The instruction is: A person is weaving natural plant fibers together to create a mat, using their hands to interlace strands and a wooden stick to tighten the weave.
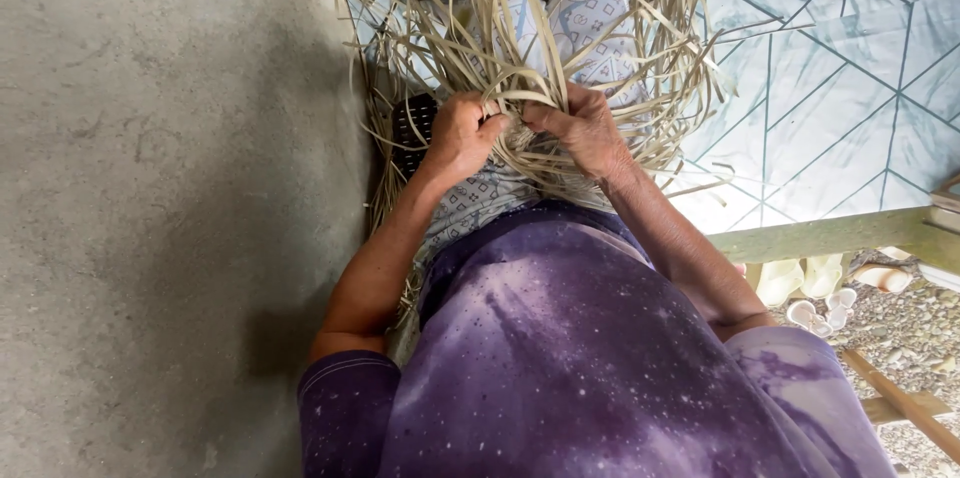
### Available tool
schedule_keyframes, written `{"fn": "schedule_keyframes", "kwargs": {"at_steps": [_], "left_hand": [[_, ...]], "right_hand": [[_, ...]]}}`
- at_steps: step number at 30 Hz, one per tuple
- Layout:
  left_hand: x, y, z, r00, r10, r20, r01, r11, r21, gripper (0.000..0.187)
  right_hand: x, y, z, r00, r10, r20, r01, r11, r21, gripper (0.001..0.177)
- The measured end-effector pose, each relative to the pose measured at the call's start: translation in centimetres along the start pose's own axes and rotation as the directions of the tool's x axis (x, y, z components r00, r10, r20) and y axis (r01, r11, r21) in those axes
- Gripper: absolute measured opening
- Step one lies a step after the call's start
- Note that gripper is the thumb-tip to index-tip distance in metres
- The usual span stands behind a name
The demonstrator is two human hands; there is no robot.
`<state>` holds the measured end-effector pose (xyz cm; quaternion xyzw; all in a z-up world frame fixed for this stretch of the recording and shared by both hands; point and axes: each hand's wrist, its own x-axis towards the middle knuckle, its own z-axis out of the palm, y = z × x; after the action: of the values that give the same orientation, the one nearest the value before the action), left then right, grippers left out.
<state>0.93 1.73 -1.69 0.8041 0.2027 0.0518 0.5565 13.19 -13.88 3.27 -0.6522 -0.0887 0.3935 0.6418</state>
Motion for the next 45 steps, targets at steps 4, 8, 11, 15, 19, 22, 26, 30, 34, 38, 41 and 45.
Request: {"fn": "schedule_keyframes", "kwargs": {"at_steps": [4,8,11,15,19,22,26,30,34,38,41,45], "left_hand": [[0.4,-1.1,0.5,0.999,0.037,-0.012,-0.035,0.994,0.101,0.015],[0.0,2.3,-0.5,1.0,-0.01,0.011,0.01,1.0,0.004,0.016],[0.0,3.3,-0.5,1.0,0.007,-0.025,-0.006,0.998,0.064,0.018],[0.4,-1.1,1.5,0.929,0.332,-0.161,-0.252,0.89,0.38,0.029],[0.3,-4.1,3.2,0.896,0.411,-0.169,-0.282,0.82,0.499,0.029],[0.0,-4.2,3.4,0.87,0.47,-0.15,-0.303,0.749,0.589,0.031],[-0.8,0.5,1.4,0.908,0.373,-0.193,-0.27,0.87,0.412,0.031],[-0.4,-1.1,1.8,0.912,0.371,-0.175,-0.278,0.872,0.403,0.016],[1.8,-0.2,-0.1,0.925,0.332,-0.188,-0.238,0.887,0.395,0.006],[5.9,-0.1,-3.7,0.897,0.272,-0.348,-0.102,0.894,0.437,0.002],[8.6,-1.7,-6.1,0.88,0.262,-0.395,-0.082,0.905,0.417,0.015],[12.3,-6.2,-8.8,0.782,-0.002,-0.623,0.085,0.991,0.103,0.014]], "right_hand": [[-1.6,2.9,-1.0,0.987,-0.116,0.109,0.128,0.986,-0.11,0.015],[-2.1,3.8,-0.8,0.97,-0.205,0.127,0.232,0.939,-0.252,0.023],[-3.6,-6.7,0.2,0.987,0.047,0.155,0.038,0.863,-0.503,0.035],[-8.3,-9.4,-5.2,0.869,-0.389,0.305,0.401,0.193,-0.896,0.052],[-9.9,-10.7,0.0,0.809,-0.416,0.415,0.588,0.593,-0.55,0.034],[-5.9,-3.5,1.6,0.745,-0.344,0.572,0.662,0.488,-0.569,0.038],[-3.1,5.8,0.1,0.675,-0.552,0.49,0.465,-0.197,-0.863,0.023],[-3.8,7.5,-0.3,0.693,-0.491,0.528,0.511,-0.182,-0.84,0.014],[-3.6,8.4,-0.7,0.705,-0.437,0.559,0.531,-0.197,-0.824,0.012],[-4.5,6.2,-0.2,0.748,-0.38,0.545,0.538,-0.134,-0.832,0.022],[-4.7,5.6,-0.3,0.812,-0.292,0.506,0.518,-0.04,-0.854,0.031],[-4.8,5.8,-0.4,0.84,-0.209,0.5,0.51,-0.009,-0.86,0.031]]}}
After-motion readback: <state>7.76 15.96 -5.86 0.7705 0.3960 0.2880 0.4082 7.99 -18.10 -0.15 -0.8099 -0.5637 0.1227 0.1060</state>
